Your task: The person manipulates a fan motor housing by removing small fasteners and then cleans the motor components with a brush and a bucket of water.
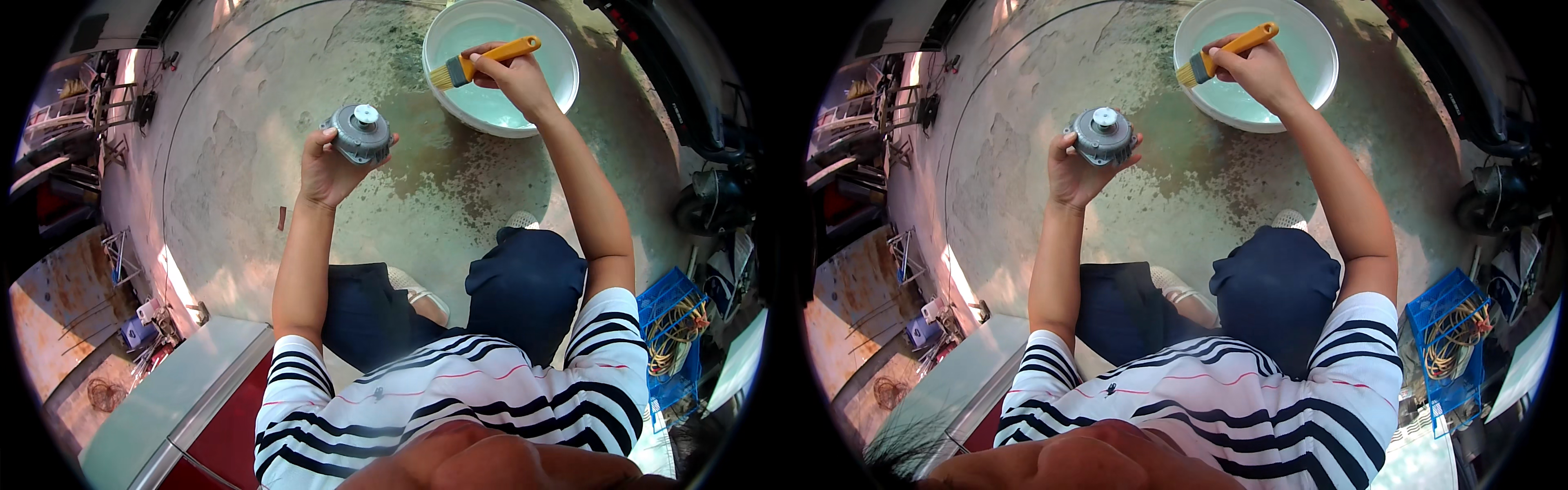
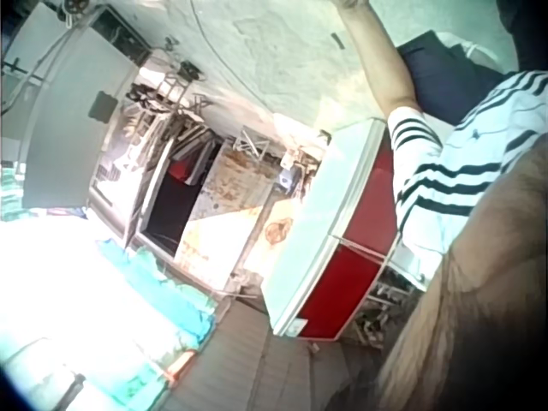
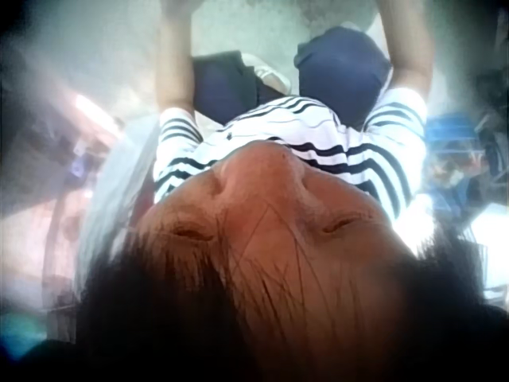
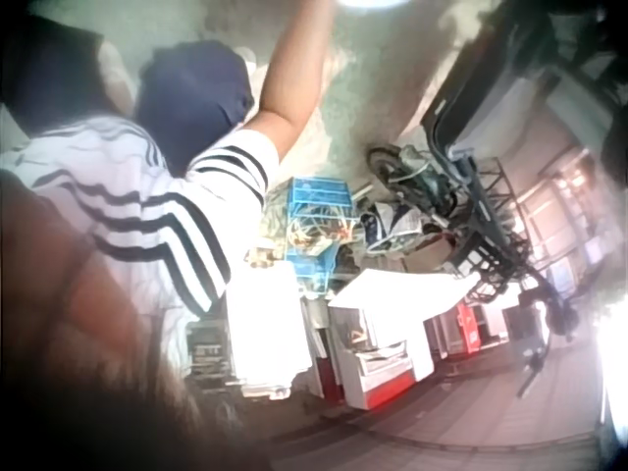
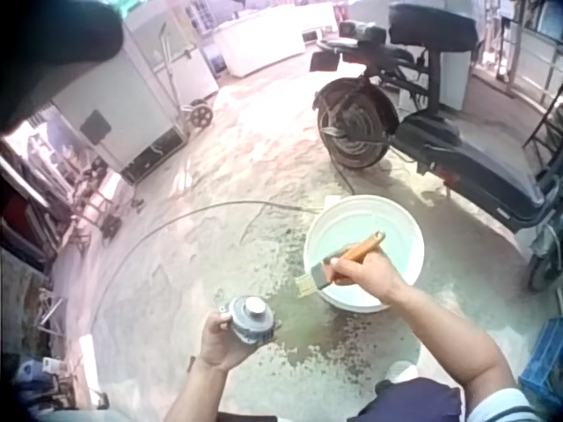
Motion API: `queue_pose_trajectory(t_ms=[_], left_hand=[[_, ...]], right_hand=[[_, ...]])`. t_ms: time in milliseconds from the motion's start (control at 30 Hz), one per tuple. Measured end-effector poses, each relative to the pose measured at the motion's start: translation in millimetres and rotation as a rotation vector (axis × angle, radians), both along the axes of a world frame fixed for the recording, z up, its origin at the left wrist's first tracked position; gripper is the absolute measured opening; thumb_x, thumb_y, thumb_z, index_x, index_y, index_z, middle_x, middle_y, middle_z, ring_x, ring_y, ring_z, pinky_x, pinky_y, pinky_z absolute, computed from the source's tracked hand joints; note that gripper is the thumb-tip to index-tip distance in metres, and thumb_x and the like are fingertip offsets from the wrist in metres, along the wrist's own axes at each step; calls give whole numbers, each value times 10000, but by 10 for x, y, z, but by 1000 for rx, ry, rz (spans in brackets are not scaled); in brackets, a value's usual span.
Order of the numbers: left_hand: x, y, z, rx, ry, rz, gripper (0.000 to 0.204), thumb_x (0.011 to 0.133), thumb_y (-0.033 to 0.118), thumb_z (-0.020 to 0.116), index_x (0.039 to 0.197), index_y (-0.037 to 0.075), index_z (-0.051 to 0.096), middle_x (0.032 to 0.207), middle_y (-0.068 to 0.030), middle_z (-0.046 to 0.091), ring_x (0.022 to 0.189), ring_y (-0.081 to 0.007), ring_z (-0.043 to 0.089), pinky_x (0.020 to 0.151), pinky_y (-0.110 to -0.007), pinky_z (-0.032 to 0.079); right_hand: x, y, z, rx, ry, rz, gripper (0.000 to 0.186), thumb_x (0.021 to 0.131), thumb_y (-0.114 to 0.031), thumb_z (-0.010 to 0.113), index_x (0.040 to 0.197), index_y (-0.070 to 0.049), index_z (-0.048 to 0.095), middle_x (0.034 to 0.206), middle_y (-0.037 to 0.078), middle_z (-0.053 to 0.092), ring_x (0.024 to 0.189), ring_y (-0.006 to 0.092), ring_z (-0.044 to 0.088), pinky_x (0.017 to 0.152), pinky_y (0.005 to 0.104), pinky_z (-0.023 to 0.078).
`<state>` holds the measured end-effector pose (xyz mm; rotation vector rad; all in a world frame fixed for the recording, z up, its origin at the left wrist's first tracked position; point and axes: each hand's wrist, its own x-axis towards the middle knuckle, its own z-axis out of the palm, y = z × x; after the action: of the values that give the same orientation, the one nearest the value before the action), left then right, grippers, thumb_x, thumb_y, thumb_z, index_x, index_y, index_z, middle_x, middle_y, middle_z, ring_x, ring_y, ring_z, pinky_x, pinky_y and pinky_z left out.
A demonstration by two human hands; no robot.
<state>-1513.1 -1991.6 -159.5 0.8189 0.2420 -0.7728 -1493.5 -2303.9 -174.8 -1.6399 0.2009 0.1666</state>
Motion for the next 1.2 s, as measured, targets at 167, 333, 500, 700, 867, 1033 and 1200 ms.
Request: queue_pose_trajectory(t_ms=[167,333,500,700,867,1033,1200], left_hand=[[13,-118,-30,-4,30,42,676,792,414,592,1358,60,485,1314,-198,549,1208,-433,522,1001,-530,432],[-87,-220,-47,-20,75,-2,673,810,452,563,1354,63,491,1307,-208,551,1214,-432,518,1001,-525,422],[-83,-189,-12,-47,104,2,649,827,452,551,1344,63,498,1282,-177,571,1206,-431,527,1021,-531,398],[-105,-181,-53,187,-76,-40,610,813,395,601,1309,54,506,1243,-142,588,1163,-373,564,1024,-452,404],[-114,-85,-94,652,-399,-75,748,776,372,665,1388,54,376,1278,-123,519,1158,-273,533,1014,-382,402],[-93,-238,77,809,-644,-117,850,730,241,750,1414,52,284,1291,-152,426,1135,-239,490,989,-385,425],[-98,-128,9,1103,-886,-102,871,681,195,795,1402,73,321,1264,-154,424,1159,-270,471,1000,-392,417]], right_hand=[[-242,388,134,553,171,66,319,937,-246,618,1139,-2,661,1042,87,652,887,114,652,806,228,564],[-169,449,-143,705,239,-82,312,937,-207,623,1146,24,645,1040,93,657,880,106,657,793,199,569],[-224,517,-98,669,315,24,338,926,-215,641,1160,29,635,1037,87,659,881,102,660,791,195,569],[33,295,-234,129,-160,-172,295,923,-253,628,1092,-20,694,963,97,706,835,141,684,775,257,571],[292,-179,-562,-733,-127,-178,285,858,-297,631,1034,-91,722,892,174,707,853,308,692,778,390,534],[369,-386,-1227,-754,51,129,285,842,-284,608,988,-66,722,842,170,704,836,330,682,789,401,528],[77,-6,-112,-489,-156,-75,272,854,-241,615,997,-33,717,853,130,710,800,237,682,750,337,529]])
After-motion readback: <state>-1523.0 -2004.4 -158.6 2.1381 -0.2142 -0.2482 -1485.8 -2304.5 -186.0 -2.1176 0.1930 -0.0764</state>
